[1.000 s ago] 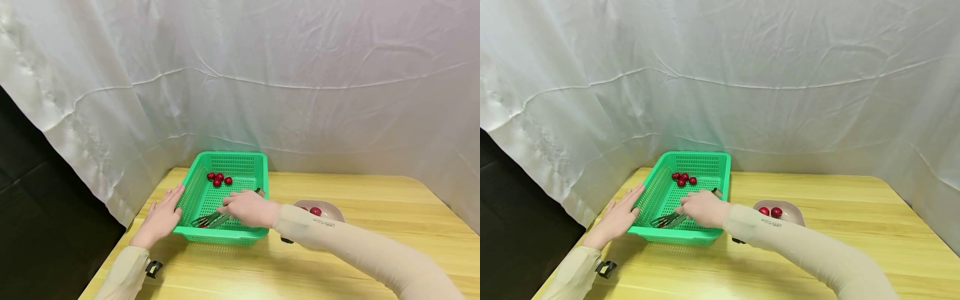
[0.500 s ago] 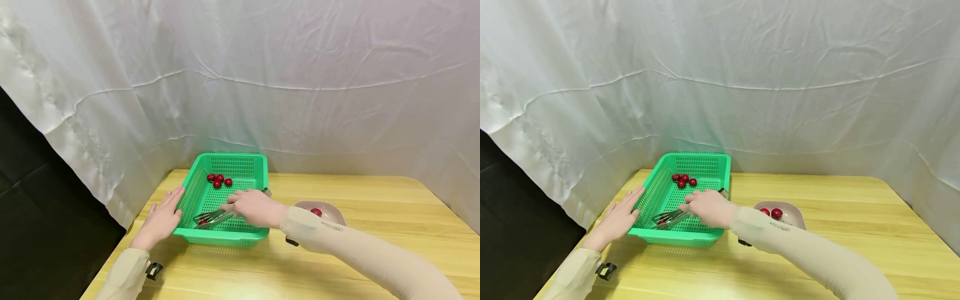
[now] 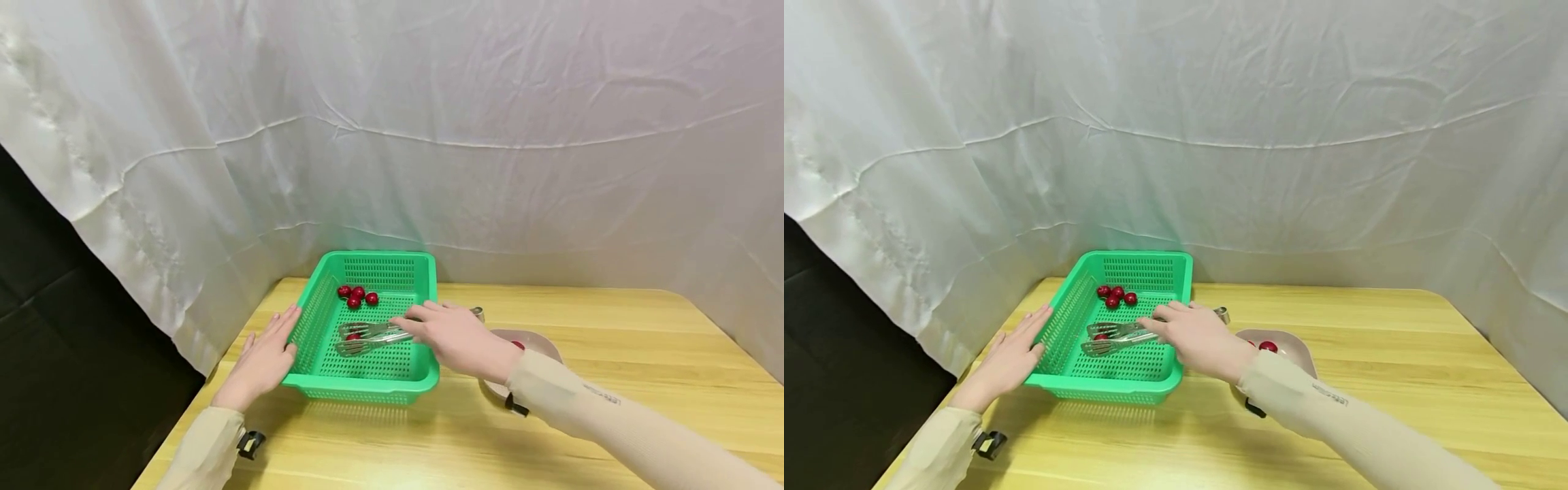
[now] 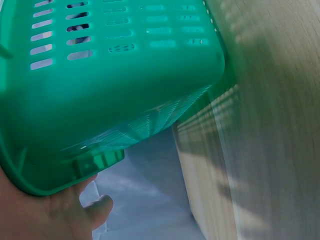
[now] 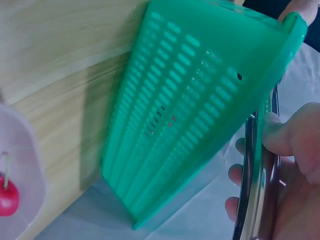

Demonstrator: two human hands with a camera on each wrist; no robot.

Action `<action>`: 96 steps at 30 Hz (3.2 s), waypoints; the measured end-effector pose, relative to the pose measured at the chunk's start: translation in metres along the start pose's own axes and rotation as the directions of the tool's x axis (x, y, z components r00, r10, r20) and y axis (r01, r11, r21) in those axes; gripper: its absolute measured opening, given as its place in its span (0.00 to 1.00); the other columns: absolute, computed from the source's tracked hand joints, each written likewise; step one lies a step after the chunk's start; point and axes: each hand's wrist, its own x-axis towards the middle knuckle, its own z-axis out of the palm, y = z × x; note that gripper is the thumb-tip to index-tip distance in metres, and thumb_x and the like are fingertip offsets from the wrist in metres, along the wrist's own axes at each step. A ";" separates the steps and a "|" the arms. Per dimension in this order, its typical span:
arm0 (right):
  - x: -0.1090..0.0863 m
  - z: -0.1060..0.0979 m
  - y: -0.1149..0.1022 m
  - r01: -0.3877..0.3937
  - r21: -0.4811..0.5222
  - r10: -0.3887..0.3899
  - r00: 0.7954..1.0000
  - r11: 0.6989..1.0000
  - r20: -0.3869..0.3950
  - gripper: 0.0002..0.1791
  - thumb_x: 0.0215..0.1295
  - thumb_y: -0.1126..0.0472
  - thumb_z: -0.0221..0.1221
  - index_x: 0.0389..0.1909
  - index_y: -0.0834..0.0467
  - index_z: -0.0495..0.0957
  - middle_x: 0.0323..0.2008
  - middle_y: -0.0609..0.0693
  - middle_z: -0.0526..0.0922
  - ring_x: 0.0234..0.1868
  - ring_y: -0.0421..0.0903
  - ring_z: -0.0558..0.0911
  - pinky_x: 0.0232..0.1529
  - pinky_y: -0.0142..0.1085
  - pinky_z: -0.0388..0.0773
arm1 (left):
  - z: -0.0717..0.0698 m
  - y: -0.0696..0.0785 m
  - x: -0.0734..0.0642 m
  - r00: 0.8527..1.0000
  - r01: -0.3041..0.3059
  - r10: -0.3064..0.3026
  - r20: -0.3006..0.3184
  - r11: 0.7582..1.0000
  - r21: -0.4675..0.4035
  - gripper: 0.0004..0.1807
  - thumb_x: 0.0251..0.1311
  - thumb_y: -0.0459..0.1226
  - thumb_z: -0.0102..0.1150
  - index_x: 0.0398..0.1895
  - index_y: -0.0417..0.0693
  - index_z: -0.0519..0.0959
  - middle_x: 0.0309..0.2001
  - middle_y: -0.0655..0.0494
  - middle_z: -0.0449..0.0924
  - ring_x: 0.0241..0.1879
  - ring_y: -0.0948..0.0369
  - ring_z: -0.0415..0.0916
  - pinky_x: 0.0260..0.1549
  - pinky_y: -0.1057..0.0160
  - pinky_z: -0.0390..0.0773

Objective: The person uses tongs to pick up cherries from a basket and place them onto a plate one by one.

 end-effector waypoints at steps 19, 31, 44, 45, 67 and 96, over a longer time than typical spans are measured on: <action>-0.068 -0.025 0.031 -0.201 0.053 0.205 0.973 0.978 -0.102 0.41 0.50 0.75 0.66 0.68 0.52 0.71 0.57 0.50 0.78 0.54 0.51 0.79 0.44 0.45 0.78 | 0.000 -0.001 0.001 1.000 -0.007 0.007 0.000 1.000 0.005 0.36 0.70 0.36 0.42 0.79 0.50 0.47 0.79 0.53 0.40 0.75 0.43 0.38 0.63 0.27 0.31; -0.132 -0.030 0.056 -0.336 0.018 0.335 0.932 0.942 -0.140 0.39 0.48 0.77 0.65 0.65 0.55 0.74 0.56 0.55 0.78 0.51 0.59 0.80 0.44 0.56 0.78 | -0.002 0.002 -0.001 1.000 -0.007 0.007 0.004 1.000 0.000 0.36 0.70 0.36 0.42 0.80 0.50 0.46 0.79 0.52 0.40 0.75 0.42 0.37 0.64 0.28 0.31; -0.189 -0.014 0.062 -0.391 -0.008 0.387 0.914 0.921 -0.118 0.37 0.48 0.71 0.70 0.63 0.55 0.76 0.52 0.53 0.81 0.45 0.57 0.81 0.37 0.55 0.78 | -0.004 0.001 -0.002 1.000 -0.011 0.011 0.004 1.000 0.004 0.36 0.69 0.35 0.42 0.79 0.49 0.47 0.79 0.51 0.41 0.75 0.41 0.38 0.63 0.26 0.32; -0.192 -0.012 0.062 -0.393 -0.009 0.390 0.914 0.920 -0.111 0.37 0.47 0.70 0.71 0.63 0.55 0.76 0.52 0.53 0.81 0.45 0.57 0.81 0.36 0.54 0.78 | -0.004 0.001 -0.002 1.000 -0.011 0.011 0.004 1.000 0.005 0.36 0.69 0.35 0.42 0.79 0.49 0.47 0.79 0.51 0.41 0.75 0.41 0.38 0.63 0.26 0.32; -0.186 -0.006 0.061 -0.362 0.073 0.369 0.919 0.929 -0.138 0.37 0.54 0.68 0.67 0.68 0.57 0.71 0.55 0.54 0.78 0.47 0.56 0.80 0.41 0.56 0.79 | -0.003 0.001 -0.001 1.000 -0.008 0.008 0.003 1.000 0.015 0.36 0.70 0.36 0.42 0.79 0.49 0.47 0.79 0.52 0.41 0.75 0.42 0.38 0.63 0.27 0.32; -0.038 -0.007 0.081 -0.260 0.086 0.262 0.965 0.962 -0.008 0.34 0.67 0.63 0.61 0.73 0.56 0.64 0.59 0.54 0.75 0.56 0.54 0.73 0.46 0.47 0.73 | -0.007 0.010 -0.003 1.000 -0.025 0.025 0.001 0.992 0.122 0.35 0.70 0.37 0.42 0.79 0.46 0.48 0.78 0.49 0.44 0.76 0.43 0.37 0.66 0.31 0.33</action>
